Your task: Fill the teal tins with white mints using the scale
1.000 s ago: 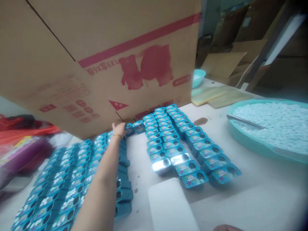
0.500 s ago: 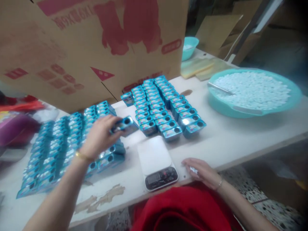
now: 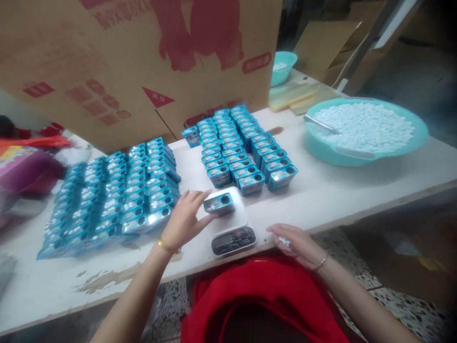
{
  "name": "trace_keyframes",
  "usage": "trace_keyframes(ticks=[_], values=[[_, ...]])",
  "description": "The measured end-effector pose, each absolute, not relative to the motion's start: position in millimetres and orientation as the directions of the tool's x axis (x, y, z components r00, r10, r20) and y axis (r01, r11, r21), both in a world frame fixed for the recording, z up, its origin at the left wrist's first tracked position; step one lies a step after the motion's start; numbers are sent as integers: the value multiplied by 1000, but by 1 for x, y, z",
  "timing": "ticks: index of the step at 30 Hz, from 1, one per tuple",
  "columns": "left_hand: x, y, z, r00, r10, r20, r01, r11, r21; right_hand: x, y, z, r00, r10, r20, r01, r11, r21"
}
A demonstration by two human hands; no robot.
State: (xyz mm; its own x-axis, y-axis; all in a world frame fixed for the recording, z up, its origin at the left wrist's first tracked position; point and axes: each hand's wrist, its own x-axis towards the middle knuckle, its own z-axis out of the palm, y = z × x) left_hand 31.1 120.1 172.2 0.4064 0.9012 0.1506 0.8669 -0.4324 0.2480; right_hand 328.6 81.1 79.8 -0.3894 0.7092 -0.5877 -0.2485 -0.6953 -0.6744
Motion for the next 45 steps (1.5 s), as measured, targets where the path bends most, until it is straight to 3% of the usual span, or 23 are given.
trace_keyframes(ticks=[6,12,19,23,28,35,40,45], values=[[-1,78,157,30,944,328,857,-193,479,326,80,92,-400,670,-625,-191,-728,-659],[-17,43,119,-154,949,276,837,-23,547,317,94,114,-429,673,-602,-48,-683,-729],[-6,42,110,-150,930,336,813,-77,577,279,138,169,-490,739,-463,132,-462,-877],[2,47,114,-101,908,407,801,-169,574,249,160,188,-529,772,-352,288,-227,-930],[10,52,116,-57,894,444,782,-236,577,227,176,188,-551,782,-290,480,13,-877],[16,59,115,-23,896,443,750,-278,601,216,187,183,-644,741,-190,577,308,-756],[20,62,112,-27,891,454,755,-280,594,216,190,189,-621,766,-164,512,238,-826],[30,64,111,78,840,537,851,-337,402,238,177,181,-526,783,-331,326,-174,-929]])
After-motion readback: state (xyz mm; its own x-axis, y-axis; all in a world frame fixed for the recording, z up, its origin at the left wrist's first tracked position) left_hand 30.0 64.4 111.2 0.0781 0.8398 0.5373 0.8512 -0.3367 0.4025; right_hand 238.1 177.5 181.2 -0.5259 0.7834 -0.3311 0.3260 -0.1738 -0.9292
